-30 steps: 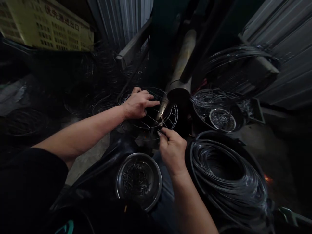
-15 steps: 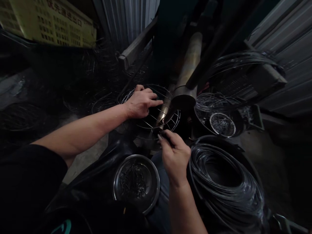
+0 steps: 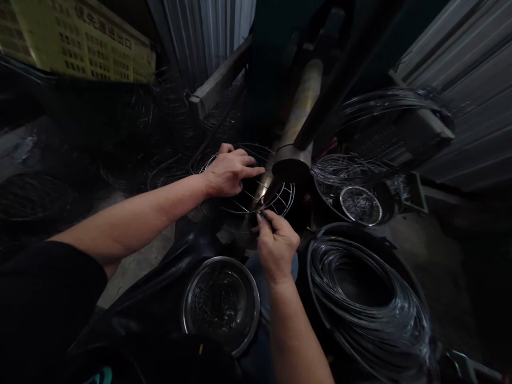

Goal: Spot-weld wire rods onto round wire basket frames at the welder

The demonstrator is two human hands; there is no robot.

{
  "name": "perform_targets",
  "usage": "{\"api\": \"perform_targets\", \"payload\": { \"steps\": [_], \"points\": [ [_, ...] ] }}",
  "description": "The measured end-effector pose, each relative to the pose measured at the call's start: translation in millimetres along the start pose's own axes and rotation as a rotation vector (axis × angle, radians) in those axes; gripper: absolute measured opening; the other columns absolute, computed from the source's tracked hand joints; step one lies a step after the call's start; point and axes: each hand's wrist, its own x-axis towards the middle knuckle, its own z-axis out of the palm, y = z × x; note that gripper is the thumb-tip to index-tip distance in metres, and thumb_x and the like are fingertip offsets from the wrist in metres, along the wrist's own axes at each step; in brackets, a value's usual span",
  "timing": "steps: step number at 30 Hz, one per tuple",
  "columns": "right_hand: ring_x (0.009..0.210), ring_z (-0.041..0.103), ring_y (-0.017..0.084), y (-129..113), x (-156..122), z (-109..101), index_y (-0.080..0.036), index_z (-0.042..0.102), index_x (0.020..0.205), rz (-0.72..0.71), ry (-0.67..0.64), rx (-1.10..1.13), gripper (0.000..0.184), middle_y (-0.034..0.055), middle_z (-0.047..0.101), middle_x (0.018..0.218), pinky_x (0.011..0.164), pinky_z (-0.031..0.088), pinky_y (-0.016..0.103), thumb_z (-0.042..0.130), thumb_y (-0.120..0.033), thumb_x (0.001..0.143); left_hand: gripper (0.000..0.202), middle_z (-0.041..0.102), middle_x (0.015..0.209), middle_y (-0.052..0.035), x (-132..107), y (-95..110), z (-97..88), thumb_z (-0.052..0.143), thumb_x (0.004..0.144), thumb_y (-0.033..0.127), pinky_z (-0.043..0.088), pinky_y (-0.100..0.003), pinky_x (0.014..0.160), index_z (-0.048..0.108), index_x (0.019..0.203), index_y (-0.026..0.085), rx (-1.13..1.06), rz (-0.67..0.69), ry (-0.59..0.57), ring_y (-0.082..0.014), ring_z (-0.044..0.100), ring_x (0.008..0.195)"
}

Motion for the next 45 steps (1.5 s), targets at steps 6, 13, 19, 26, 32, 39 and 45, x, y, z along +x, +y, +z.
{"api": "perform_targets", "payload": {
  "steps": [6, 13, 19, 26, 32, 39, 45],
  "points": [
    [0.056, 0.064, 0.018, 21.1, -1.3, 2.9, -0.016, 0.072, 0.089, -0.035, 0.056, -0.033, 0.027, 0.0049, 0.07, 0.072, 0.058, 0.053, 0.031, 0.066, -0.04, 0.078, 0.05, 0.067, 0.109, -0.0102, 2.7, -1.7, 4.5, 0.052, 0.074, 0.014, 0.024, -0.046, 0.08, 0.061, 0.123, 0.024, -0.02, 0.016, -0.019, -0.0275, 0.053, 0.101],
    [0.061, 0.066, 0.02, 23.1, -2.4, -0.6, -0.017, 0.071, 0.09, -0.088, 0.014, -0.1, 0.028, 0.0037, 0.068, 0.067, 0.06, 0.053, 0.031, 0.063, -0.042, 0.081, 0.051, 0.067, 0.109, -0.0097, 4.1, -3.6, 4.1, 0.053, 0.073, 0.014, 0.024, -0.046, 0.081, 0.062, 0.122, 0.025, -0.031, 0.018, -0.031, -0.0278, 0.053, 0.101],
    [0.06, 0.065, 0.019, 17.5, 1.2, -4.1, -0.018, 0.072, 0.088, -0.165, 0.034, -0.096, 0.018, 0.0019, 0.067, 0.065, 0.061, 0.052, 0.031, 0.064, -0.034, 0.082, 0.053, 0.066, 0.113, -0.0092, 8.6, -2.3, 1.0, 0.054, 0.072, 0.014, 0.023, -0.046, 0.081, 0.061, 0.123, 0.027, -0.041, -0.01, -0.062, -0.0278, 0.052, 0.103],
    [0.059, 0.065, 0.018, 18.4, 11.2, -1.7, -0.018, 0.072, 0.086, -0.122, 0.045, -0.093, 0.021, 0.0028, 0.068, 0.069, 0.061, 0.052, 0.031, 0.064, -0.036, 0.08, 0.056, 0.067, 0.106, -0.0067, 18.1, -5.9, 4.7, 0.055, 0.067, 0.014, 0.023, -0.045, 0.081, 0.062, 0.121, 0.029, -0.056, -0.037, -0.106, -0.027, 0.052, 0.102],
    [0.054, 0.063, 0.017, 11.6, 15.6, 1.3, -0.017, 0.072, 0.083, -0.058, 0.046, -0.025, 0.02, 0.0018, 0.067, 0.065, 0.055, 0.049, 0.028, 0.066, -0.034, 0.077, 0.057, 0.067, 0.107, -0.0052, 22.2, -7.6, 3.2, 0.056, 0.066, 0.014, 0.024, -0.045, 0.081, 0.062, 0.12, 0.03, -0.06, -0.043, -0.147, -0.0271, 0.051, 0.102],
    [0.046, 0.054, 0.013, -0.3, 13.9, -6.8, -0.016, 0.073, 0.085, 0.043, -0.03, 0.013, 0.024, -0.0008, 0.063, 0.059, 0.046, 0.043, 0.025, 0.067, -0.036, 0.073, 0.055, 0.068, 0.105, -0.0051, 22.4, -6.8, 1.8, 0.055, 0.068, 0.013, 0.024, -0.046, 0.084, 0.062, 0.121, 0.029, -0.072, -0.055, -0.16, -0.0272, 0.051, 0.103],
    [0.046, 0.052, 0.013, 11.1, 5.9, -8.8, -0.014, 0.073, 0.084, 0.063, 0.022, 0.062, 0.026, -0.0009, 0.062, 0.058, 0.047, 0.043, 0.026, 0.073, -0.035, 0.068, 0.055, 0.067, 0.104, -0.0036, 21.6, -6.3, 2.9, 0.055, 0.068, 0.013, 0.024, -0.047, 0.086, 0.062, 0.12, 0.031, -0.058, -0.057, -0.157, -0.0277, 0.051, 0.104]
  ]
}}
